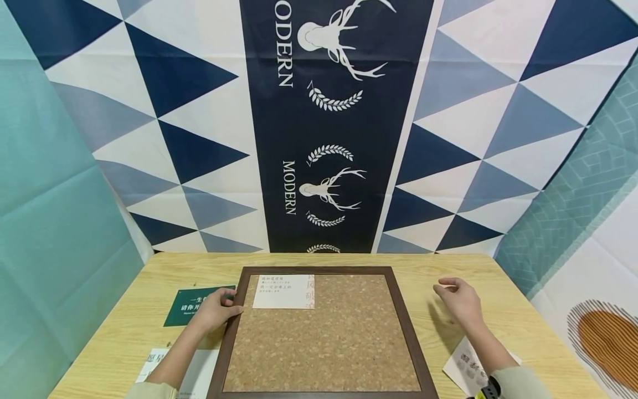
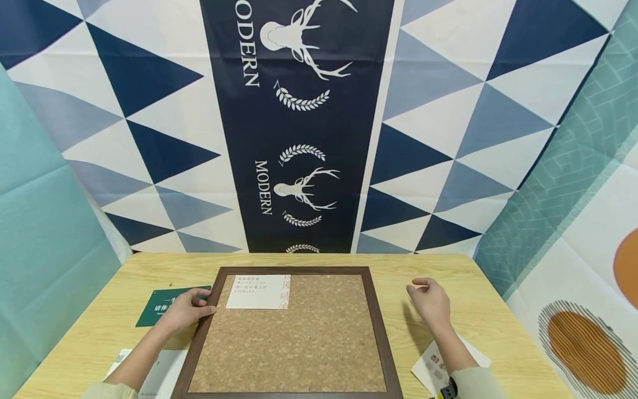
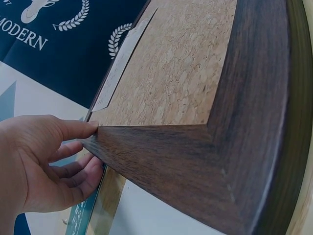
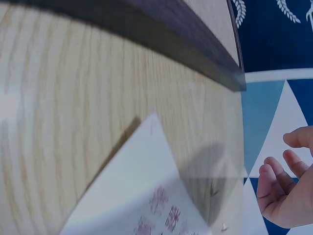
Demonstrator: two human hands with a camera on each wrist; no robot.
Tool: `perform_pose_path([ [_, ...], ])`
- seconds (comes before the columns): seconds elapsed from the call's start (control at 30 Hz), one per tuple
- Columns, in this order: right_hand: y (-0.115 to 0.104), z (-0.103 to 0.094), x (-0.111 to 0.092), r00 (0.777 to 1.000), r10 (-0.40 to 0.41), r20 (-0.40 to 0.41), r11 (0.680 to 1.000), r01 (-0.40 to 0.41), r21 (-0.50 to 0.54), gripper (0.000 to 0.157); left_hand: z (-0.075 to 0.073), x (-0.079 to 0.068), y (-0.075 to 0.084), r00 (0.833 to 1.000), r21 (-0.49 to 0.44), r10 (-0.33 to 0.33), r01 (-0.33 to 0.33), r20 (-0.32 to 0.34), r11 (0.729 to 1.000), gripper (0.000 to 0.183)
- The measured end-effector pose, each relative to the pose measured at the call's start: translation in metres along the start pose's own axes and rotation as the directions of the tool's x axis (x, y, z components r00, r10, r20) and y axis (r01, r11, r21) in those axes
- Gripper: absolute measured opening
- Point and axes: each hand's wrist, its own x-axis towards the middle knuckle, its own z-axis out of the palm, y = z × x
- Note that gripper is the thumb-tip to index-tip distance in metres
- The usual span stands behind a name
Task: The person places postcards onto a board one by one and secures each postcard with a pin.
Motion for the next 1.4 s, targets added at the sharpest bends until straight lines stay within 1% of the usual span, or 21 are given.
perform_pose_path([
  [0.27,0.018,-0.012,0.004,0.997,0.048,-0.059,0.999,-0.049,-0.011,0.046,0.0,0.0,0.0,1.0,0.003,0.002,-0.002,-0.004,1.0,0.05],
  [0.57,0.035,-0.021,0.008,0.993,0.082,-0.09,0.997,-0.083,-0.009,0.046,0.0,-0.003,0.001,1.0,-0.003,0.005,-0.005,0.001,1.0,0.049],
  [0.77,0.048,-0.027,0.009,0.991,0.11,-0.078,0.994,-0.11,0.004,0.046,0.0,-0.003,0.001,1.0,0.004,-0.002,0.002,-0.008,1.0,0.048],
  [0.93,0.058,-0.029,0.011,0.986,0.134,-0.096,0.991,-0.136,-0.006,0.045,0.0,-0.002,0.002,1.0,-0.001,0.002,-0.002,-0.008,1.0,0.048],
  [1.2,0.069,-0.028,0.014,0.97,0.225,-0.096,0.973,-0.228,-0.026,0.046,0.001,-0.001,0.001,1.0,-0.007,0.0,0.0,-0.009,1.0,0.048],
  [1.3,0.071,-0.028,0.015,0.967,0.236,-0.092,0.971,-0.239,-0.028,0.046,0.001,0.0,0.001,1.0,-0.011,-0.002,0.002,-0.007,1.0,0.048],
  [1.4,0.072,-0.028,0.016,0.969,0.228,-0.09,0.972,-0.232,-0.035,0.046,0.001,0.0,0.001,1.0,-0.016,-0.002,0.002,-0.007,1.0,0.048],
])
